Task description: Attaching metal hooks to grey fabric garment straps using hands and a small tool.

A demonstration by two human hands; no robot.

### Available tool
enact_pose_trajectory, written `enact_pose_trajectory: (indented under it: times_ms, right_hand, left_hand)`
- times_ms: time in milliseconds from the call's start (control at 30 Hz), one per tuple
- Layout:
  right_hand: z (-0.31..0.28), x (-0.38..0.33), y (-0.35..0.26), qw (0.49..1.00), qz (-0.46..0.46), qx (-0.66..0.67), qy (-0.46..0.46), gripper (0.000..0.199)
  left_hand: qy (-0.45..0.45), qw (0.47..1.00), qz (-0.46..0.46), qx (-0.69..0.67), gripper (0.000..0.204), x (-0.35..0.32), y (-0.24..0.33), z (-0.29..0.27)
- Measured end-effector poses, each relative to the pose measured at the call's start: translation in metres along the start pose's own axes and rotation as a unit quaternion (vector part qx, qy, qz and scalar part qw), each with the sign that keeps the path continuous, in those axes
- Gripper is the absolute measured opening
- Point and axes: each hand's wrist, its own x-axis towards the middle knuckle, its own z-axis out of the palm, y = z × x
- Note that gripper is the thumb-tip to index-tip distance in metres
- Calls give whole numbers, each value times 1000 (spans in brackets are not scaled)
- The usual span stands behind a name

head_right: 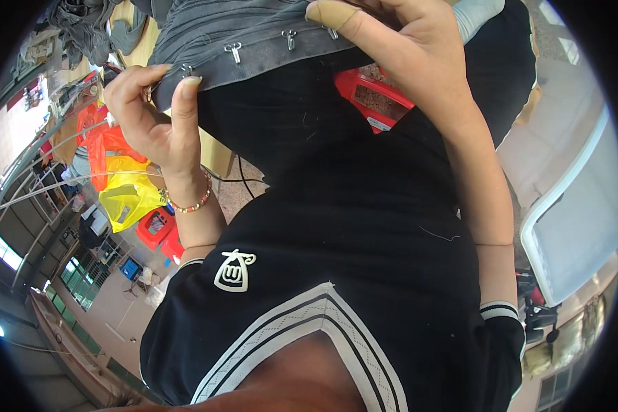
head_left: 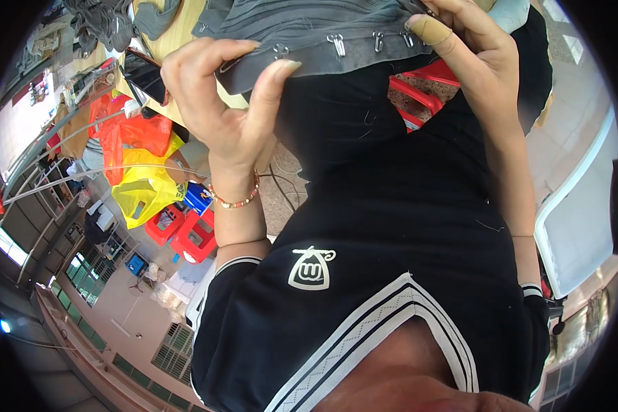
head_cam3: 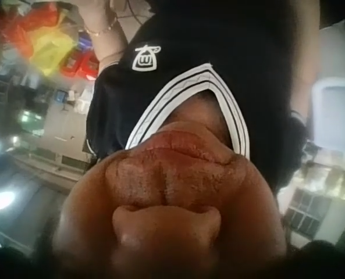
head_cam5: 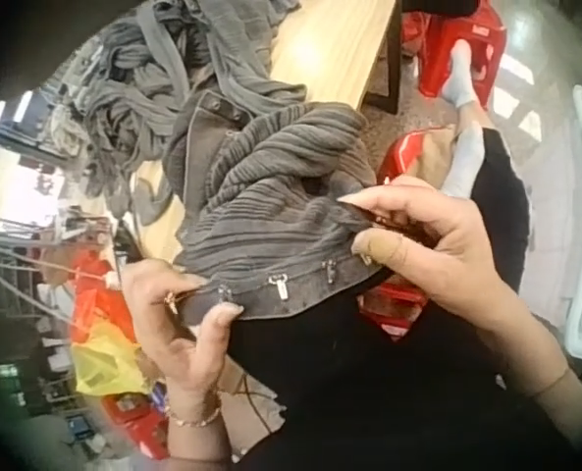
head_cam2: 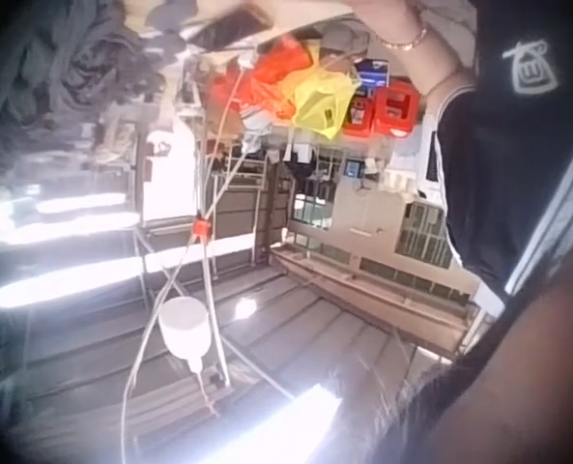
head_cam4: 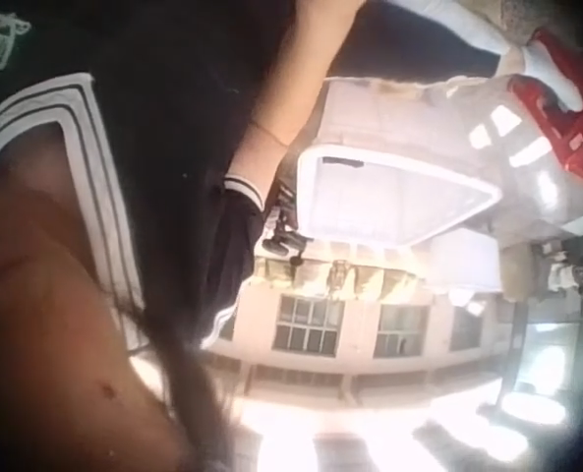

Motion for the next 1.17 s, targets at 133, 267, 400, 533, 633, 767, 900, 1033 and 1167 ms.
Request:
enact_pose_trajectory:
  times_ms: [133,267,400,533,633,767,900,1033,1167]
  right_hand:
    - [14,8,-12,991,102,-87,3,32]
    - [57,32,-53,841,314,-441,-6,32]
    - [66,36,-47,771,371,-518,-9,32]
    - [63,34,-33,797,363,-482,9,32]
    - [58,36,-18,824,329,-461,8,30]
    - [8,17,35,933,209,266,124,28]
    - [22,41,14,933,329,-84,115,27]
    - [15,53,3,794,388,-458,94,26]
    - [6,55,7,811,382,-437,66,26]
  left_hand:
    - [7,992,-64,-105,33,-14,-14,-5]
    - [15,935,-188,-300,25,-35,-27,-11]
    - [41,926,-228,-300,20,-53,-45,-16]
    - [29,930,-244,-274,11,-71,-64,-10]
    - [50,901,-261,-344,10,-84,-78,-4]
    - [40,918,-244,-311,17,-79,-76,2]
    - [95,909,-311,-261,28,-45,-28,-14]
    - [116,970,-94,-190,26,-49,-34,-19]
    - [-36,998,-7,-42,31,-36,-14,-31]
